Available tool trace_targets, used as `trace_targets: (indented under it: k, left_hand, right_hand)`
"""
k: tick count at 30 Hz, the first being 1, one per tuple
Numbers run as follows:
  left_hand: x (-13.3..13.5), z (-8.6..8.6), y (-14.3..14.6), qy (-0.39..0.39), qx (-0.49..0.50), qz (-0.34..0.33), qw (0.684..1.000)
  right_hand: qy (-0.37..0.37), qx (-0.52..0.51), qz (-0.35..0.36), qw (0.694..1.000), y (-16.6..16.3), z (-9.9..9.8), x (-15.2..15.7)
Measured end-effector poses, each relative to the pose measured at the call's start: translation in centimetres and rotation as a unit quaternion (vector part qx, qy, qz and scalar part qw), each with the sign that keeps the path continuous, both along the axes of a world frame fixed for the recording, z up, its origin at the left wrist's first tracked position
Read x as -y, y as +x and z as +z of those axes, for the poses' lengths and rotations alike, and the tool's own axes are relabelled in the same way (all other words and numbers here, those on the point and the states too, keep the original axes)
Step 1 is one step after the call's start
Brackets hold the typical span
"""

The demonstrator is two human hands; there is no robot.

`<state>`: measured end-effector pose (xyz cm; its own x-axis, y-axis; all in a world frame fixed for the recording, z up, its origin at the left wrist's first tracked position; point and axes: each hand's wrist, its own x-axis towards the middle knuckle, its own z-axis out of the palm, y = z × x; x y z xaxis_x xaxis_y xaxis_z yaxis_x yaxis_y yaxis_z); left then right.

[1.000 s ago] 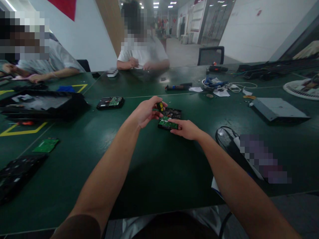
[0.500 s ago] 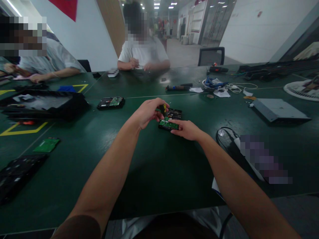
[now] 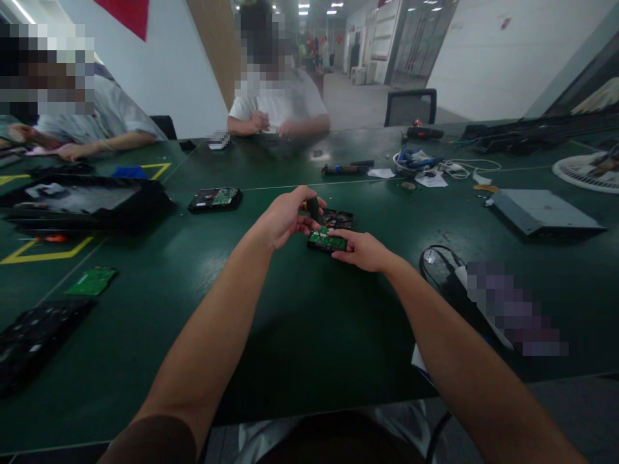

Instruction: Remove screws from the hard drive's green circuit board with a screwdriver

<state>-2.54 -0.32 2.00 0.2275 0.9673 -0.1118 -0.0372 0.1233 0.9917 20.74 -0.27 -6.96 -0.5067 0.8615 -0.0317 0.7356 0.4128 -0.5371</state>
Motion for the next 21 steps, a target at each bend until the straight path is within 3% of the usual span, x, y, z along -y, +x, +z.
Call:
trace_targets:
  k: [6, 21]
  left_hand:
    - [0.53, 0.10, 0.38, -0.022, 0.015, -0.029, 0.999]
    - [0.24, -0.23, 0.60, -0.003, 0.000, 0.006, 1.000]
  right_hand:
    - [0.013, 0.009, 0.000, 1.000, -0.10, 0.12, 0.10]
    - [0.014, 0.008, 0.004, 1.000, -0.03, 0.01, -0.03]
